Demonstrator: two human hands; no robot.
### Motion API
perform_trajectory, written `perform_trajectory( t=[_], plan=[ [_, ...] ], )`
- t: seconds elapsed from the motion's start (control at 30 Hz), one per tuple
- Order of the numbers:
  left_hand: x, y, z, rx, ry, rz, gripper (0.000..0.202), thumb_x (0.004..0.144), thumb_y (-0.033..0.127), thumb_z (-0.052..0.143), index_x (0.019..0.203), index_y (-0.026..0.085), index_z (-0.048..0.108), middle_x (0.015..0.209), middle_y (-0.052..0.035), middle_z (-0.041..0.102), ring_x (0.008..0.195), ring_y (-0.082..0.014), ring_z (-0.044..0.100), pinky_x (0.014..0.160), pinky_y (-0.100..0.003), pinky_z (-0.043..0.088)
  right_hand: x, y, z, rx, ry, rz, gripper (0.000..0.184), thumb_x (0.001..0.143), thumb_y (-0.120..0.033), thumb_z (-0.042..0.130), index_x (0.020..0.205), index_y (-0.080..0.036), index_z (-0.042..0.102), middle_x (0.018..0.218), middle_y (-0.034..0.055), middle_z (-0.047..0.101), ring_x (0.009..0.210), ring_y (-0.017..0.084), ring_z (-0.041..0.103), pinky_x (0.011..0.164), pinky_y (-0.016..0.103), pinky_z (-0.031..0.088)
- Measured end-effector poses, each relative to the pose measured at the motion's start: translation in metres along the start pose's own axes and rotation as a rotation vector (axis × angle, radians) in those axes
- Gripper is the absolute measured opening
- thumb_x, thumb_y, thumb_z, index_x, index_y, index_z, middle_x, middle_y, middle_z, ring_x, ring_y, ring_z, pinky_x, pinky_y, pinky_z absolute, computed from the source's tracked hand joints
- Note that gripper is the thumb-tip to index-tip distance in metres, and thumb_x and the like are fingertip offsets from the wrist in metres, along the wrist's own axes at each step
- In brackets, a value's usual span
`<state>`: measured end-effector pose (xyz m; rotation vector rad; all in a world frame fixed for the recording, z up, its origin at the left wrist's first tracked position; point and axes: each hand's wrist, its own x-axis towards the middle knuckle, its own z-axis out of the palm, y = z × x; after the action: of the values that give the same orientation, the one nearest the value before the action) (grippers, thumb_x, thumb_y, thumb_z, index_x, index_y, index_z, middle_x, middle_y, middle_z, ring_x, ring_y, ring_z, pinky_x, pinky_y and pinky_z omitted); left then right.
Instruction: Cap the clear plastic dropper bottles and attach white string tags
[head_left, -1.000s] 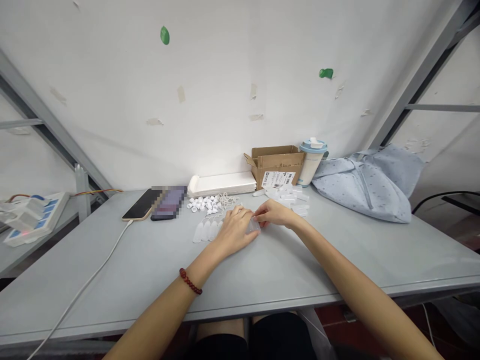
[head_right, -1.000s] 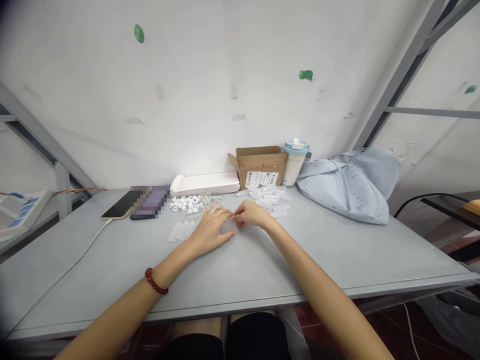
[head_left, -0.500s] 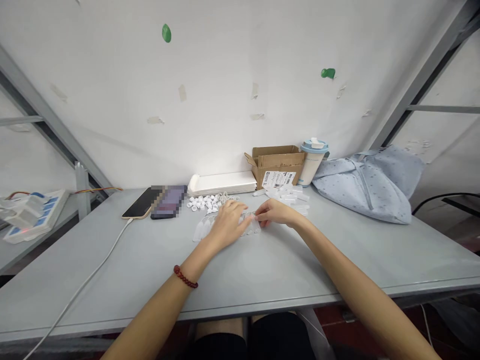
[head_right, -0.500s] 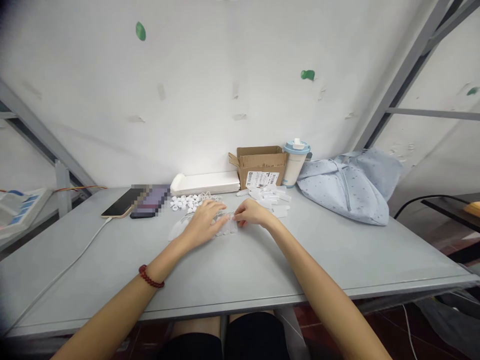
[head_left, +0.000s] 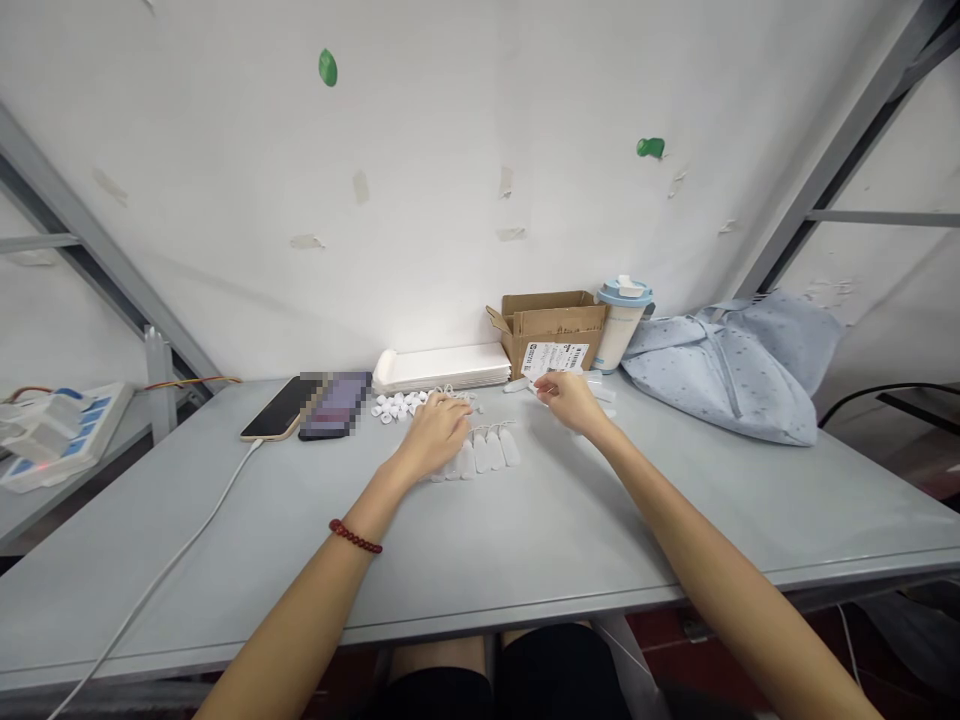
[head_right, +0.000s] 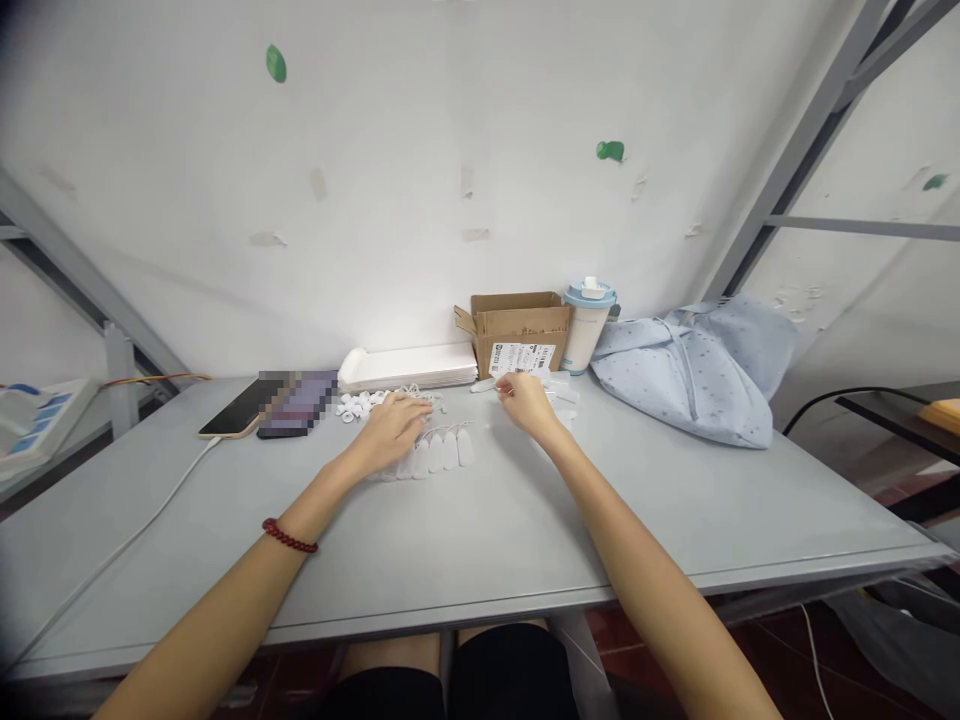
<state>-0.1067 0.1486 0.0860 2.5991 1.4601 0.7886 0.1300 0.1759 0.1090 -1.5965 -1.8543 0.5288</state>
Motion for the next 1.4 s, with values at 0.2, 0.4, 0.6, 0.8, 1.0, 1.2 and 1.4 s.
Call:
perform_trajectory(
  t=[0.2, 0.4, 0.6, 0.8, 1.0, 1.2, 1.4],
  plan=[
    [0.001, 0.014, 0.001, 0.003, -0.123, -0.005, 0.033, 0.088, 0.025, 0.035, 0.11, 0.023, 0.06, 0.121, -0.0039, 0.058, 0.114, -0.0308, 0.042, 0.09, -0.055, 0.035, -0.004, -0.006, 0.028, -0.097, -0.16, -0.446, 0.049, 0.073, 0.005, 0.039, 0.112, -0.014, 0.061, 0.114, 0.0109, 0.061, 0.107, 0.021, 0.053, 0.094, 0.033, 0.038],
    [0.001, 0.015, 0.003, 0.003, -0.18, -0.01, 0.036, 0.087, 0.021, 0.032, 0.111, 0.023, 0.059, 0.121, -0.0045, 0.057, 0.114, -0.0312, 0.04, 0.091, -0.056, 0.033, -0.001, -0.003, 0.057, -0.206, -0.252, -0.562, 0.06, 0.067, 0.008, 0.037, 0.119, -0.016, 0.058, 0.118, 0.0104, 0.058, 0.11, 0.022, 0.048, 0.094, 0.034, 0.037],
    [0.002, 0.018, 0.002, 0.011, -0.271, -0.056, 0.041, 0.088, 0.024, 0.028, 0.121, 0.025, 0.053, 0.131, -0.0012, 0.051, 0.118, -0.0318, 0.036, 0.095, -0.054, 0.03, -0.001, -0.005, 0.056, -0.128, -0.235, -0.525, 0.053, 0.068, 0.007, 0.036, 0.108, -0.013, 0.064, 0.111, 0.0095, 0.065, 0.104, 0.021, 0.055, 0.092, 0.033, 0.04],
    [0.002, 0.022, 0.004, 0.015, -0.258, -0.049, 0.04, 0.087, 0.023, 0.03, 0.118, 0.022, 0.055, 0.126, -0.0046, 0.055, 0.117, -0.033, 0.037, 0.092, -0.053, 0.032, -0.005, -0.016, 0.049, 0.01, -0.221, -0.474, 0.046, 0.071, 0.006, 0.039, 0.102, -0.014, 0.067, 0.108, 0.0093, 0.066, 0.101, 0.021, 0.059, 0.091, 0.034, 0.043],
    [0.002, 0.025, 0.003, -0.034, -0.117, -0.037, 0.035, 0.084, 0.02, 0.037, 0.114, 0.02, 0.056, 0.123, -0.0057, 0.057, 0.118, -0.031, 0.038, 0.092, -0.054, 0.033, -0.009, -0.023, 0.041, 0.144, -0.195, -0.42, 0.046, 0.073, 0.004, 0.039, 0.103, -0.018, 0.066, 0.105, 0.0063, 0.067, 0.098, 0.019, 0.059, 0.086, 0.033, 0.045],
    [0.001, 0.029, 0.0, -0.119, 0.097, 0.028, 0.027, 0.082, 0.017, 0.045, 0.104, 0.017, 0.06, 0.108, -0.0066, 0.064, 0.107, -0.0251, 0.049, 0.091, -0.045, 0.039, -0.018, -0.032, 0.028, 0.232, -0.167, -0.38, 0.038, 0.078, -0.002, 0.04, 0.101, -0.018, 0.066, 0.103, 0.0066, 0.066, 0.097, 0.017, 0.058, 0.081, 0.031, 0.045],
    [-0.003, 0.034, -0.002, -0.184, 0.305, 0.052, 0.016, 0.083, 0.013, 0.048, 0.087, 0.017, 0.063, 0.088, -0.0053, 0.068, 0.09, -0.022, 0.055, 0.079, -0.037, 0.045, -0.025, -0.04, 0.022, 0.385, -0.226, -0.377, 0.032, 0.08, -0.007, 0.042, 0.095, -0.018, 0.067, 0.097, 0.0053, 0.067, 0.095, 0.016, 0.059, 0.083, 0.031, 0.045]
  ],
)
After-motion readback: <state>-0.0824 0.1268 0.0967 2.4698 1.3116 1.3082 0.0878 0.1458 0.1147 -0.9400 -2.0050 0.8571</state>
